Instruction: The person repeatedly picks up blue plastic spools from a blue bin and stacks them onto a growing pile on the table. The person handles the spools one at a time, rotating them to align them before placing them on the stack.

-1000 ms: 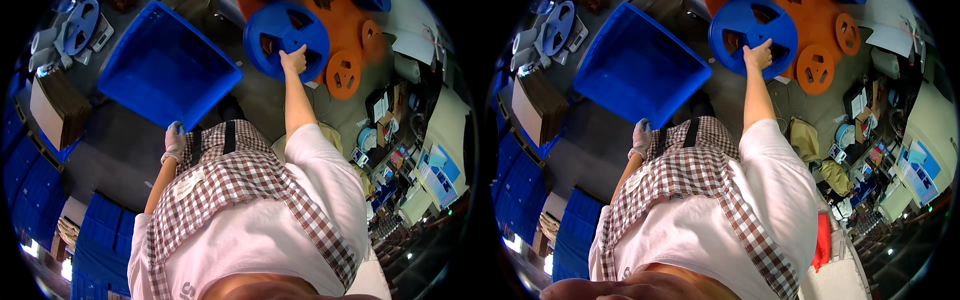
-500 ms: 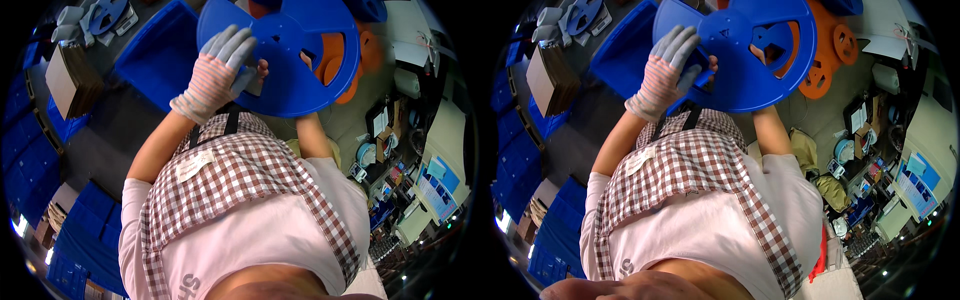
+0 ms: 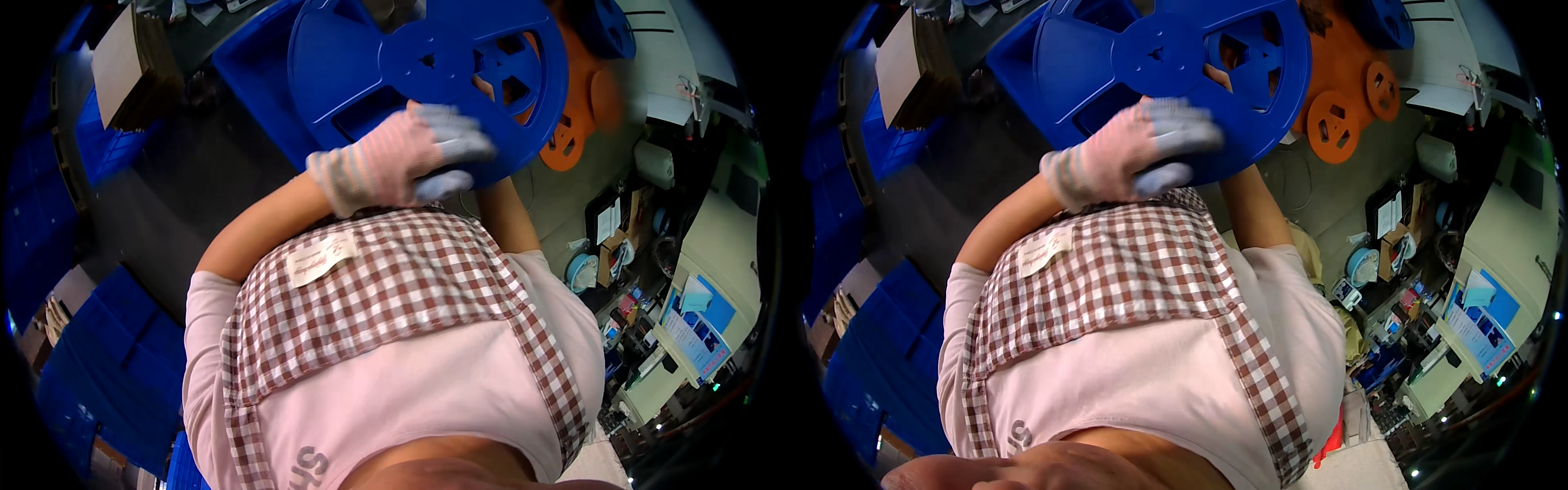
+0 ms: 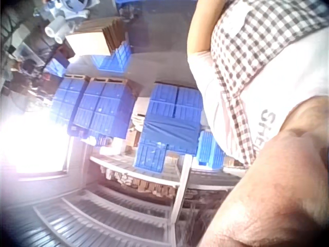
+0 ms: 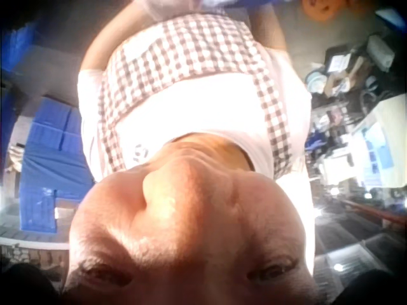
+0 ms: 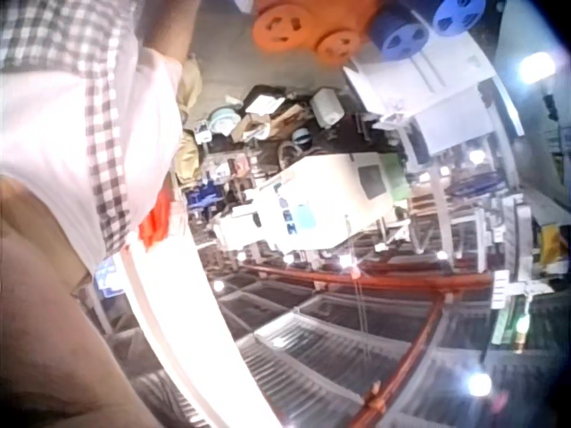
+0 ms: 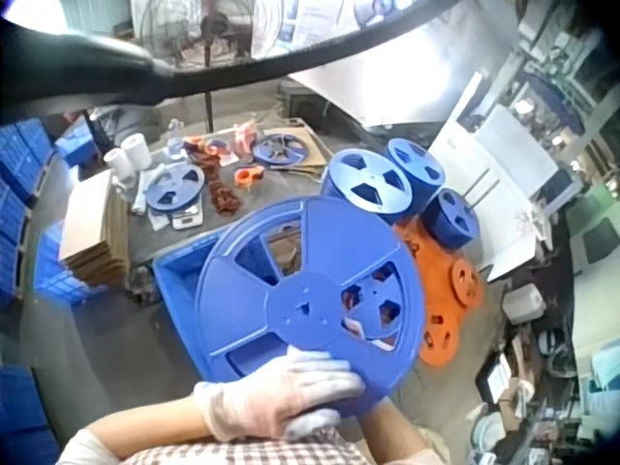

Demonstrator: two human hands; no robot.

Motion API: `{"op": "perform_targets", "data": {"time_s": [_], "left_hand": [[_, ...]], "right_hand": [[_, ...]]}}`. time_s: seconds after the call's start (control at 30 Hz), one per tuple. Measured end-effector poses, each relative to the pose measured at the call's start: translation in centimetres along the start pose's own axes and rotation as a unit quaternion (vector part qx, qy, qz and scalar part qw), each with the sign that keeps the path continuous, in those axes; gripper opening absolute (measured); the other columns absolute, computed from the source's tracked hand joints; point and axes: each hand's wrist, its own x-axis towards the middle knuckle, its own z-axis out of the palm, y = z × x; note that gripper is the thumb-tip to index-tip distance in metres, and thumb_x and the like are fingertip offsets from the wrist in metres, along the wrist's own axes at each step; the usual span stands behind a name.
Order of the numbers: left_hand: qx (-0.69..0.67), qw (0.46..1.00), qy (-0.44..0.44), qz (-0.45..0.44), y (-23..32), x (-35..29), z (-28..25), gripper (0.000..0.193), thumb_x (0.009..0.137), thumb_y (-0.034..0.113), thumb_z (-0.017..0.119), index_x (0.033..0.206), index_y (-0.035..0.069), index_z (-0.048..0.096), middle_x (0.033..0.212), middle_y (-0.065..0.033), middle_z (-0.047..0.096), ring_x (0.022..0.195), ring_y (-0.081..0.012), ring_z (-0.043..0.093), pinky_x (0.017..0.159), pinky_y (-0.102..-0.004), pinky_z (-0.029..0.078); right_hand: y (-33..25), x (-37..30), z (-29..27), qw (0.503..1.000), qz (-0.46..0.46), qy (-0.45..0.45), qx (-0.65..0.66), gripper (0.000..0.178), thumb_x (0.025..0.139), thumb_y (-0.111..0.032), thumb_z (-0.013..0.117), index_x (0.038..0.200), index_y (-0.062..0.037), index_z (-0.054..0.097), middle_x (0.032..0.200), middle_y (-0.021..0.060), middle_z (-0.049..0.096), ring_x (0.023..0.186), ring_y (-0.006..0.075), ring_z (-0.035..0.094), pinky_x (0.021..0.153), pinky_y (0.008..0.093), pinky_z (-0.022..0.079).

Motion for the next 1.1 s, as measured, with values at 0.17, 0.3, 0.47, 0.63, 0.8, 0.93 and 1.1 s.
{"op": "perform_targets", "data": {"time_s": [0.17,0.3,0.47,0.63,0.8,0.93,1.1], "left_hand": [[-0.168,0.943,0.169,-0.233,2.7,-8.2,-2.4,0.022,0.098,0.000,0.051,0.114,0.001,0.066,0.107,-0.0112,0.072,0.100,-0.0198,0.069,0.089,-0.0315,0.055],[0.115,0.915,0.290,-0.256,0.4,-9.8,-1.9,0.042,0.088,0.019,0.073,0.124,0.003,0.060,0.110,-0.0171,0.069,0.100,-0.0301,0.068,0.089,-0.0372,0.054],[0.367,0.840,0.287,-0.278,-1.5,-3.5,-1.4,0.078,0.080,0.050,0.073,0.130,-0.006,0.051,0.127,-0.0295,0.056,0.121,-0.0420,0.053,0.104,-0.0483,0.041],[0.273,0.860,0.186,-0.388,-3.5,-3.4,-0.5,0.109,0.071,0.057,0.077,0.143,-0.011,0.032,0.144,-0.0301,0.040,0.136,-0.0450,0.037,0.116,-0.0540,0.023],[0.233,0.885,0.111,-0.387,-4.8,-4.4,-2.6,0.110,0.067,0.055,0.080,0.146,-0.004,0.032,0.145,-0.0231,0.042,0.137,-0.0376,0.039,0.116,-0.0526,0.024],[0.227,0.898,0.030,-0.374,-4.5,-8.2,-4.7,0.109,0.065,0.047,0.084,0.148,-0.002,0.032,0.138,-0.0214,0.049,0.134,-0.0350,0.042,0.116,-0.0511,0.025],[0.271,0.859,0.005,-0.435,-6.4,-9.9,-2.7,0.106,0.066,0.052,0.086,0.147,0.004,0.038,0.126,-0.0236,0.061,0.121,-0.0412,0.056,0.102,-0.0476,0.046]], "right_hand": [[1.2,0.6,1.7,0.983,0.118,-0.091,0.111,0.076,0.095,-0.057,0.041,0.138,0.0057,0.043,0.113,0.0225,0.054,0.108,0.0331,0.057,0.094,0.0468,0.054],[2.2,1.1,1.1,0.980,0.138,-0.076,0.119,0.075,0.096,-0.054,0.042,0.142,0.0056,0.040,0.126,0.0281,0.053,0.115,0.0369,0.057,0.098,0.0524,0.051],[3.2,1.0,-0.4,0.981,0.153,0.018,0.117,0.073,0.096,-0.055,0.043,0.144,0.0005,0.042,0.135,0.0324,0.051,0.113,0.0425,0.061,0.095,0.0579,0.050],[2.8,1.7,-0.7,0.974,0.194,0.028,0.109,0.072,0.096,-0.055,0.043,0.143,-0.0003,0.043,0.132,0.0302,0.054,0.110,0.0412,0.063,0.092,0.0557,0.053],[1.6,3.1,-1.9,0.967,0.232,0.021,0.105,0.070,0.096,-0.054,0.044,0.142,-0.0011,0.044,0.129,0.0281,0.057,0.106,0.0400,0.065,0.088,0.0534,0.056],[2.9,3.4,-1.4,0.960,0.279,-0.016,0.032,0.068,0.096,-0.052,0.043,0.141,-0.0015,0.045,0.126,0.0250,0.060,0.104,0.0354,0.068,0.085,0.0473,0.059],[2.9,4.6,-8.0,0.946,0.213,-0.109,0.217,0.081,0.094,-0.067,0.040,0.143,-0.0022,0.043,0.128,0.0249,0.058,0.107,0.0394,0.066,0.088,0.0517,0.057]]}}
